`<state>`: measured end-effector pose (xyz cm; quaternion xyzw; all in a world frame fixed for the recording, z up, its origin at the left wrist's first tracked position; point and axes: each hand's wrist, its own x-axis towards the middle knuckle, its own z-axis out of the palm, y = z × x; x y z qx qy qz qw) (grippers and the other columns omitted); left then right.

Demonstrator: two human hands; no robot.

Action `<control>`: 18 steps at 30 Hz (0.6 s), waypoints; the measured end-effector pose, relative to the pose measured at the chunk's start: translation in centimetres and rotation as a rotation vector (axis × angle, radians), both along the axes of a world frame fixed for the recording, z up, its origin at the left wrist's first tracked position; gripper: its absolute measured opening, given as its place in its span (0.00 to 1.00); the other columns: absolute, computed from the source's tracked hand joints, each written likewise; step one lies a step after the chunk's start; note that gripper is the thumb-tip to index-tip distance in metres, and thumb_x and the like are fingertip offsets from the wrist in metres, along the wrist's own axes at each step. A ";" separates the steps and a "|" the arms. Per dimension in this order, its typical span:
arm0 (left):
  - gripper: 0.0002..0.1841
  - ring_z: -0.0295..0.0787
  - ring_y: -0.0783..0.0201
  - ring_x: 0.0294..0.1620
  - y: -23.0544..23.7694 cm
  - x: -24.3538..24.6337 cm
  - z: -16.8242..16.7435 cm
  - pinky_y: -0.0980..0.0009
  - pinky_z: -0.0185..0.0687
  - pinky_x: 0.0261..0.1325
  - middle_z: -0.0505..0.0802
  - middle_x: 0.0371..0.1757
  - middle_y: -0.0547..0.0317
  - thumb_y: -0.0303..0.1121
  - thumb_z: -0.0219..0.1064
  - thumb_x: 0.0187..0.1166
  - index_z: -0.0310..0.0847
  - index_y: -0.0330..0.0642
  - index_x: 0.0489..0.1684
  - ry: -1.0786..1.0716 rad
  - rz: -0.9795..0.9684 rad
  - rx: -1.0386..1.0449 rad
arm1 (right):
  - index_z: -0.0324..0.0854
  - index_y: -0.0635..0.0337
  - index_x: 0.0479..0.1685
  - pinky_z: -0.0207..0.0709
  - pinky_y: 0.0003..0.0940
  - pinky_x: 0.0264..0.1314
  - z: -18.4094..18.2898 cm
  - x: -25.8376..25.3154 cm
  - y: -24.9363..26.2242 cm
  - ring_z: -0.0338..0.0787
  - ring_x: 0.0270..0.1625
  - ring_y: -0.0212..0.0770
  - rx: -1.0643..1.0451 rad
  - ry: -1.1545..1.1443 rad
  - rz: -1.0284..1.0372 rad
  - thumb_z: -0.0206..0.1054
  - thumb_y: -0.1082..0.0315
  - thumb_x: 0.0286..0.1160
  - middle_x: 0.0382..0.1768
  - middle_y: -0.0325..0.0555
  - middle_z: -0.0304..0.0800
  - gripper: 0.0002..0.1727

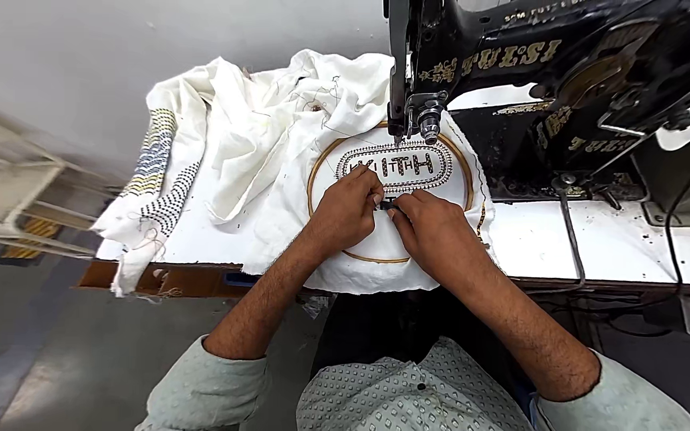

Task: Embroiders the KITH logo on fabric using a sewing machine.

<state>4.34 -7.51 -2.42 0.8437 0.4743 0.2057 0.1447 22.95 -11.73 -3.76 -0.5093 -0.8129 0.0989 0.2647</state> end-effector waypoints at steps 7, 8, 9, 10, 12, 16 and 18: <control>0.06 0.84 0.65 0.40 -0.6 -0.5 0.6 0.65 0.84 0.47 0.87 0.42 0.58 0.30 0.66 0.82 0.90 0.42 0.39 -0.023 -0.043 0.032 | 0.86 0.64 0.42 0.84 0.44 0.40 0.0 0.7 -1.3 0.90 0.38 0.50 0.061 0.004 -0.102 0.58 0.64 0.89 0.34 0.51 0.85 0.15; 0.07 0.85 0.65 0.42 -0.9 -0.4 0.8 0.65 0.84 0.49 0.88 0.42 0.59 0.31 0.67 0.82 0.92 0.43 0.39 0.004 -0.049 0.051 | 0.86 0.64 0.42 0.84 0.43 0.39 0.0 0.9 -1.5 0.90 0.38 0.49 0.051 -0.001 -0.104 0.59 0.64 0.89 0.34 0.51 0.85 0.14; 0.07 0.86 0.64 0.45 -1.3 -0.2 1.0 0.64 0.84 0.52 0.89 0.42 0.59 0.32 0.68 0.82 0.93 0.44 0.38 0.034 -0.046 0.074 | 0.86 0.64 0.43 0.84 0.43 0.39 0.1 1.0 -1.7 0.89 0.38 0.49 0.037 -0.002 -0.095 0.60 0.64 0.88 0.34 0.51 0.84 0.13; 0.08 0.87 0.61 0.47 -1.6 0.2 1.0 0.62 0.84 0.53 0.89 0.42 0.58 0.33 0.68 0.82 0.93 0.43 0.37 0.073 -0.039 0.105 | 0.87 0.64 0.44 0.84 0.43 0.39 0.1 1.2 -1.7 0.89 0.38 0.49 0.023 -0.010 -0.082 0.61 0.63 0.88 0.35 0.51 0.84 0.13; 0.09 0.87 0.54 0.49 -2.2 1.2 0.9 0.58 0.85 0.53 0.89 0.42 0.53 0.30 0.65 0.82 0.91 0.39 0.35 0.185 -0.020 0.189 | 0.87 0.63 0.44 0.85 0.43 0.41 0.1 1.4 -1.3 0.90 0.37 0.48 0.006 -0.014 -0.055 0.62 0.63 0.87 0.34 0.50 0.85 0.13; 0.07 0.86 0.45 0.52 -2.2 2.2 0.2 0.54 0.84 0.48 0.86 0.45 0.44 0.26 0.60 0.81 0.83 0.33 0.40 0.315 0.004 0.221 | 0.87 0.62 0.43 0.85 0.44 0.41 0.3 1.7 -1.1 0.91 0.38 0.48 -0.027 0.005 -0.031 0.61 0.62 0.87 0.35 0.50 0.87 0.14; 0.06 0.85 0.48 0.51 -1.7 1.6 0.0 0.55 0.85 0.52 0.85 0.43 0.47 0.26 0.58 0.83 0.81 0.35 0.38 0.228 -0.009 0.163 | 0.87 0.62 0.43 0.84 0.43 0.41 0.2 1.8 -1.1 0.90 0.38 0.47 -0.016 0.013 -0.018 0.61 0.62 0.88 0.35 0.49 0.86 0.14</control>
